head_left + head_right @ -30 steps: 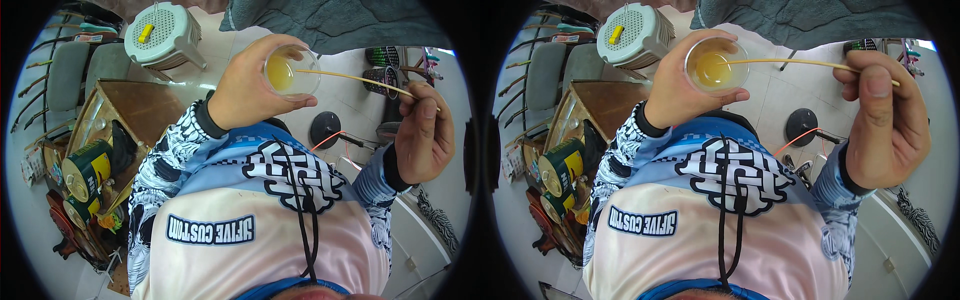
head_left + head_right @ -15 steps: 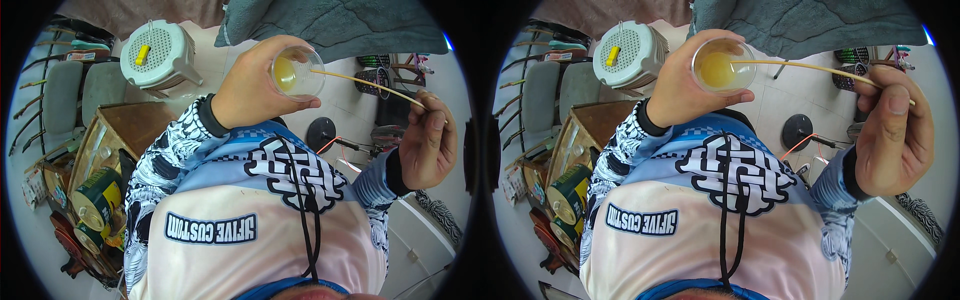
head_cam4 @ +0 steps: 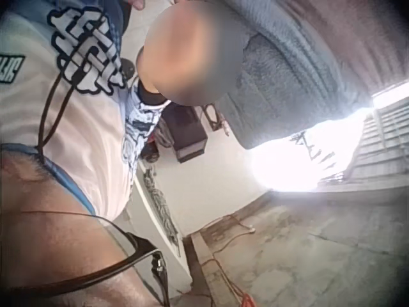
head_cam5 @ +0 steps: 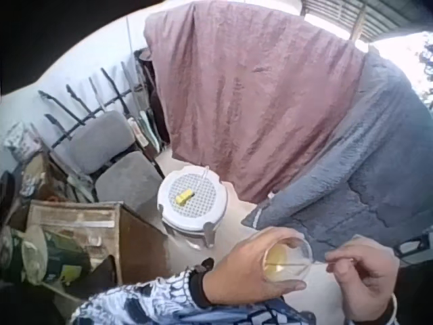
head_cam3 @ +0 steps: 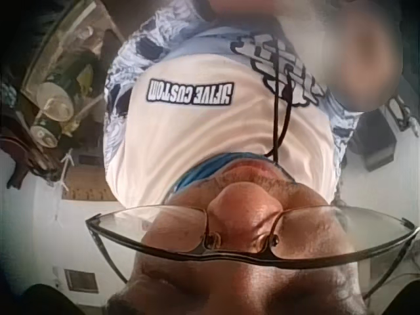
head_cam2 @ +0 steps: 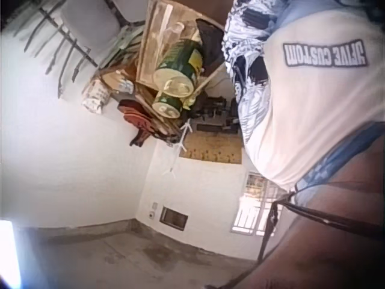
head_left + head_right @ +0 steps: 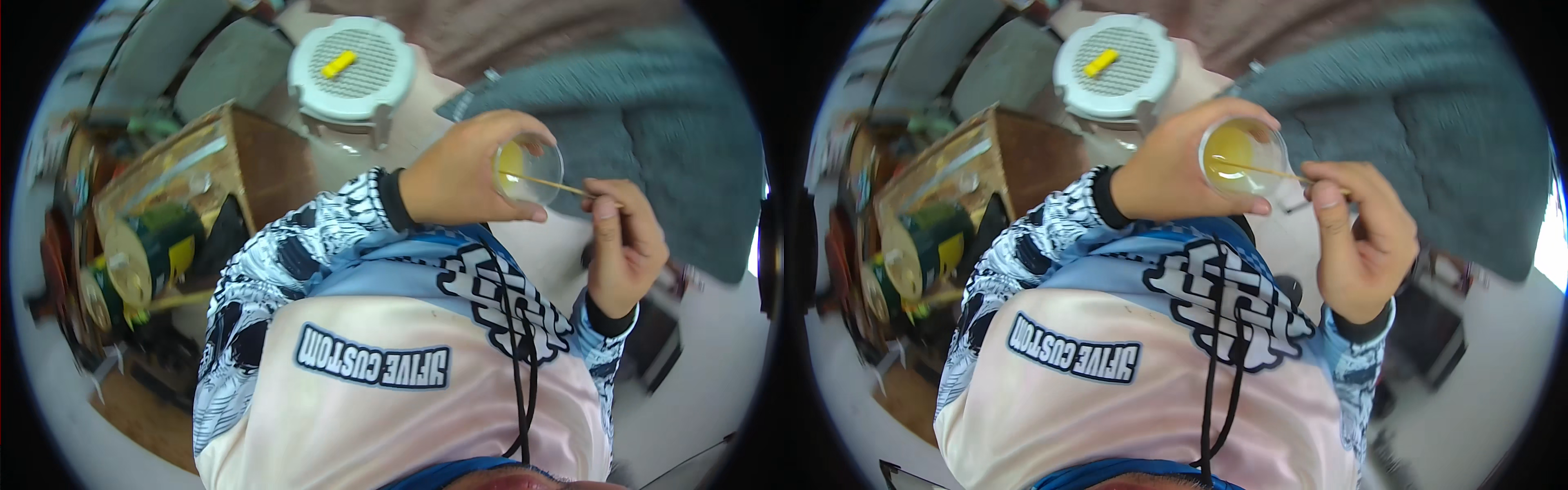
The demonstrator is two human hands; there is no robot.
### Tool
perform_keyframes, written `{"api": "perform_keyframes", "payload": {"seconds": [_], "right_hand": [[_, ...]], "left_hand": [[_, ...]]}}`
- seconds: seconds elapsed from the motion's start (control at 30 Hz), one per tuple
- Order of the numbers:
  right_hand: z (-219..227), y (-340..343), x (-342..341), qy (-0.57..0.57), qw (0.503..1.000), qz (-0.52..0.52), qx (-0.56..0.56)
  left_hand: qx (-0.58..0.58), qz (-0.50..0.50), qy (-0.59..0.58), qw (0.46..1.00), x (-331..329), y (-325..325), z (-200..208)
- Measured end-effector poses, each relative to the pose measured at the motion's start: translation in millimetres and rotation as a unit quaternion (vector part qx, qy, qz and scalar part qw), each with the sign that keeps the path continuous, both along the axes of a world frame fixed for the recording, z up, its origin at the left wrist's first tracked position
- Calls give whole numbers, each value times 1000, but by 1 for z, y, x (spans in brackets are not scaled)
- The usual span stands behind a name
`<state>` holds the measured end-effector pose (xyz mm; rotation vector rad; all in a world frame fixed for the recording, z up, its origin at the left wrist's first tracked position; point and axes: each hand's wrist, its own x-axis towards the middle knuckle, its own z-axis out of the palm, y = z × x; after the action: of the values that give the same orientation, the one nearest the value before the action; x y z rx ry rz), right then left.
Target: The person pours liquids from different containers into a plastic cup, stirs the mixture with a wooden stick, and then pours the contents into the reservoir of a spray gun.
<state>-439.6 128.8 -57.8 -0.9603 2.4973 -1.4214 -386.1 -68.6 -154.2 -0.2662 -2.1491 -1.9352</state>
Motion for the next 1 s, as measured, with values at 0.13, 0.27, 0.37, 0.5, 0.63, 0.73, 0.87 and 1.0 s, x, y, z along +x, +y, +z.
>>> {"api": "perform_keyframes", "payload": {"seconds": [0.13,0.27,0.37,0.5,0.63,0.73,0.87,1.0], "right_hand": [[32,-22,85,46,995,36,80],[51,-15,271,-35,998,-45,-23],[55,-49,451,-31,998,-60,16],[41,-187,616,33,999,18,-14],[11,-396,608,32,998,18,-45],[-21,-539,575,45,998,23,-45],[-59,-695,534,16,993,50,-110],[-76,-789,469,-22,995,54,-83]], "left_hand": [[9,-20,29,999,84,-29,23],[0,7,31,1000,299,-64,51],[-30,30,-43,998,522,-115,106],[-19,156,-100,983,763,-213,158],[-9,251,-79,965,830,-350,165],[57,275,-90,956,839,-455,164],[105,301,-68,945,817,-589,134],[83,278,-78,954,750,-689,115]]}}
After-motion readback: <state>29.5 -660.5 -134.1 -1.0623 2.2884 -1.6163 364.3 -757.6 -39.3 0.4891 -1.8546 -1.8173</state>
